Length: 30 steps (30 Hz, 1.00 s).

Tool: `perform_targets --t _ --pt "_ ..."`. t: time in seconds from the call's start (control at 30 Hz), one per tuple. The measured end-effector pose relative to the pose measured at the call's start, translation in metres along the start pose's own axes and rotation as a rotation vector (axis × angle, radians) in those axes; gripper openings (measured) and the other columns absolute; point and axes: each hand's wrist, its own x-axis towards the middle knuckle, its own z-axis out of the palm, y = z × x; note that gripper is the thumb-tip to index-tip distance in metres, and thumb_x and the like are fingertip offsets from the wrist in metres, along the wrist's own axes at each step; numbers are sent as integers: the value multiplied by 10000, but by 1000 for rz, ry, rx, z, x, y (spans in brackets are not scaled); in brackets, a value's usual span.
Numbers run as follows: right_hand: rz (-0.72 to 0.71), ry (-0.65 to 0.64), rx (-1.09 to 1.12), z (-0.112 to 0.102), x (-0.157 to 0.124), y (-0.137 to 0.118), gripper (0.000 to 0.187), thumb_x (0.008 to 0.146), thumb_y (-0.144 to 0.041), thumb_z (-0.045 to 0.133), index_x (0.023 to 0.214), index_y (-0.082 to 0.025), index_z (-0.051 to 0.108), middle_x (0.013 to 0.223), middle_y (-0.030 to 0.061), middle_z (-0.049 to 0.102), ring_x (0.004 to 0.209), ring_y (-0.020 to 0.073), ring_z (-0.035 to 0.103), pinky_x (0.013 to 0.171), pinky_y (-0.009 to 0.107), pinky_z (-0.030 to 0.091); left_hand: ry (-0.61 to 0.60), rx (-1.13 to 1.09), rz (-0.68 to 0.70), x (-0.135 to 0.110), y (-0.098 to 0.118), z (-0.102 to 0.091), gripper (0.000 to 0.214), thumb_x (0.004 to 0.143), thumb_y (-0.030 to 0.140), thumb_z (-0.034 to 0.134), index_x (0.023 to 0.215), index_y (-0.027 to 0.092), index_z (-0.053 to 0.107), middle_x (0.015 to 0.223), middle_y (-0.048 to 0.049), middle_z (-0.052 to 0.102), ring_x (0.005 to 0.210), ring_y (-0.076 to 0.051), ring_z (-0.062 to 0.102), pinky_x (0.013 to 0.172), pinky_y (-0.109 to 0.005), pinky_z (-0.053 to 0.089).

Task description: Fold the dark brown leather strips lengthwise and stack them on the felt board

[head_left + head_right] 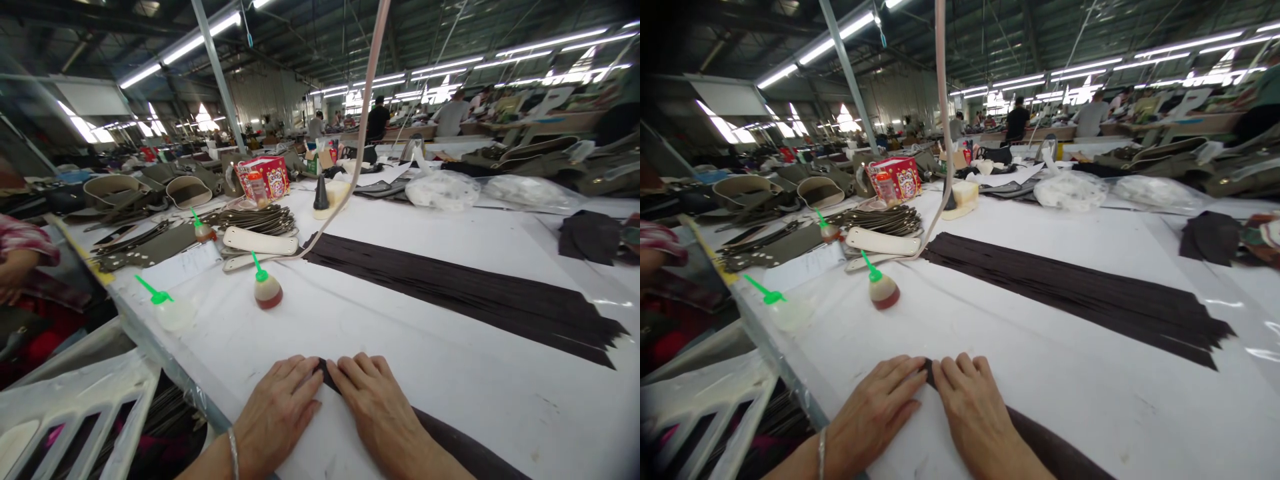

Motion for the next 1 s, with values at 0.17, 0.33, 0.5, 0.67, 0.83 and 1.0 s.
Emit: perform_targets --t 0.17,0.33,0.5,0.67,0.83,1.0 --pt "2 -33 -9 -3 -3 0 422 855 -21 507 1253 -161 499 1033 48 581 909 229 462 826 418 298 -20 7 -30 -2 -4 -1 333 890 159 509 1219 173 554 1239 -95 591 1103 -252 554 927 -443 519" --pt "4 -37 -19 0 -5 0 483 858 -16 482 1315 -169 456 1073 50 575 949 233 466 879 442 290 18 22 -38 -3 -3 -1 320 897 160 488 1204 192 572 1245 -98 583 1104 -246 557 917 -436 523" --pt "-11 -46 -37 -1 -3 0 558 821 0 466 1347 -182 432 1064 53 575 958 243 472 897 458 292 46 31 -47 -6 -4 1 312 907 177 470 1197 197 581 1227 -120 579 1099 -256 560 901 -441 530" --pt "-5 -65 -62 -1 1 -2 644 776 34 419 1374 -204 407 1117 66 561 1017 274 453 902 486 278 44 39 -32 -5 -3 0 309 908 153 450 1190 171 574 1216 -128 581 1094 -261 558 902 -448 526" --pt "22 -84 -74 -3 6 -3 624 782 21 400 1377 -169 403 1079 89 568 970 275 460 868 485 297 -10 10 24 2 -2 -5 309 903 103 419 1181 134 548 1281 -119 560 1157 -239 517 957 -423 490" --pt "90 -137 -71 -13 7 3 519 762 18 430 1258 -114 500 1050 108 568 909 264 468 822 434 335 -118 -67 79 11 -10 -12 274 916 73 392 1118 154 559 1289 -76 569 1176 -216 499 994 -388 446"
